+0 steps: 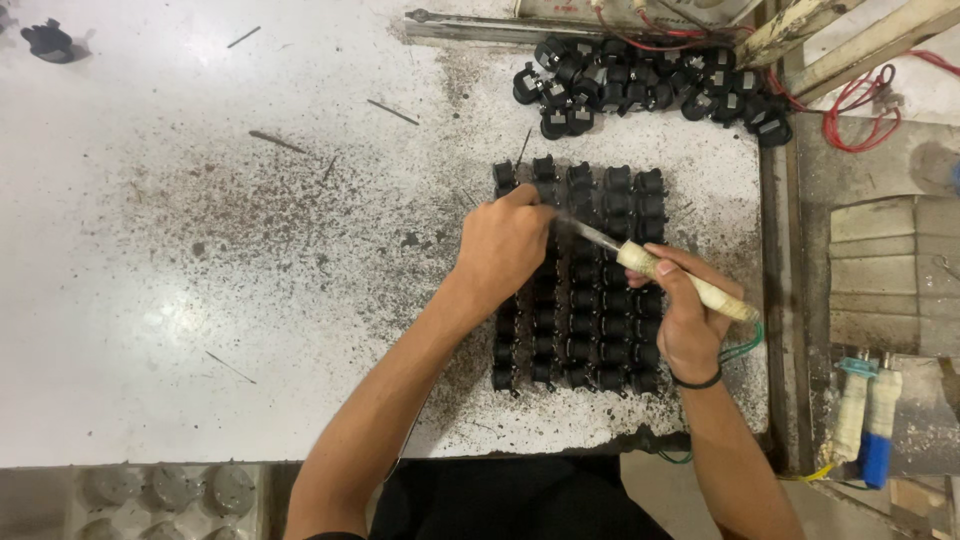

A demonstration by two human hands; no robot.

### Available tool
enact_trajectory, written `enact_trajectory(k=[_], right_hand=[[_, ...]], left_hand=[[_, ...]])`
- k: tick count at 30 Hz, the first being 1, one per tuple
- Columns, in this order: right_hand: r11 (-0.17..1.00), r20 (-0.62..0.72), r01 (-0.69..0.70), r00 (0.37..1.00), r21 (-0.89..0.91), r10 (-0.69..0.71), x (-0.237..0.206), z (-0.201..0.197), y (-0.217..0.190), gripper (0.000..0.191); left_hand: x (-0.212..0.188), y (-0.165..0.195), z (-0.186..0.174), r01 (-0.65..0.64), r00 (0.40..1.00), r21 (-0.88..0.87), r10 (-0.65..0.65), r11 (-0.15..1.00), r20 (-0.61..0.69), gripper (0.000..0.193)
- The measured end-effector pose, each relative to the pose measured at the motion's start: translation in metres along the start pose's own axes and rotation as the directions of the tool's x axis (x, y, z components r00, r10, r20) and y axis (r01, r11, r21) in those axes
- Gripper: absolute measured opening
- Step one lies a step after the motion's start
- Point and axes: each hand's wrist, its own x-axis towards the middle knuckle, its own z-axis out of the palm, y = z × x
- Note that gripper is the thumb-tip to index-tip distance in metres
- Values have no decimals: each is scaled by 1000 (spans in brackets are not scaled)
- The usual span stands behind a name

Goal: The person solders small black electrical components arranged in rows on a workbench, holding each component steady with one hand while applying a soldering iron with the other, working through the batch one component at a time.

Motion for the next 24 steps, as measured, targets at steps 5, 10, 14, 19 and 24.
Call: enact_trajectory(k=[5,10,14,19,24], right_hand=[[999,-27,-30,999,-27,30,0,1,-1,21],[999,-2,-43,999,-31,43,-2,-2,0,22],[998,18,-59,998,-8,59,3,-11,-3,22],[996,-29,41,999,75,-39,-14,-23,-14,24],[995,9,20,1000,-103,-19,-39,-19,-2,22]], left_hand=[[0,-3,0,-7,1000,-31,6,999,-29,14],[5,-1,3,-28,999,72,25,997,38,9],[12,4,2,-52,998,94,49,994,40,13],[-12,9,-10,36,996,33,-33,999,-79,8],[-34,7,-1,-29,1000,-4,29,1000,-11,18]])
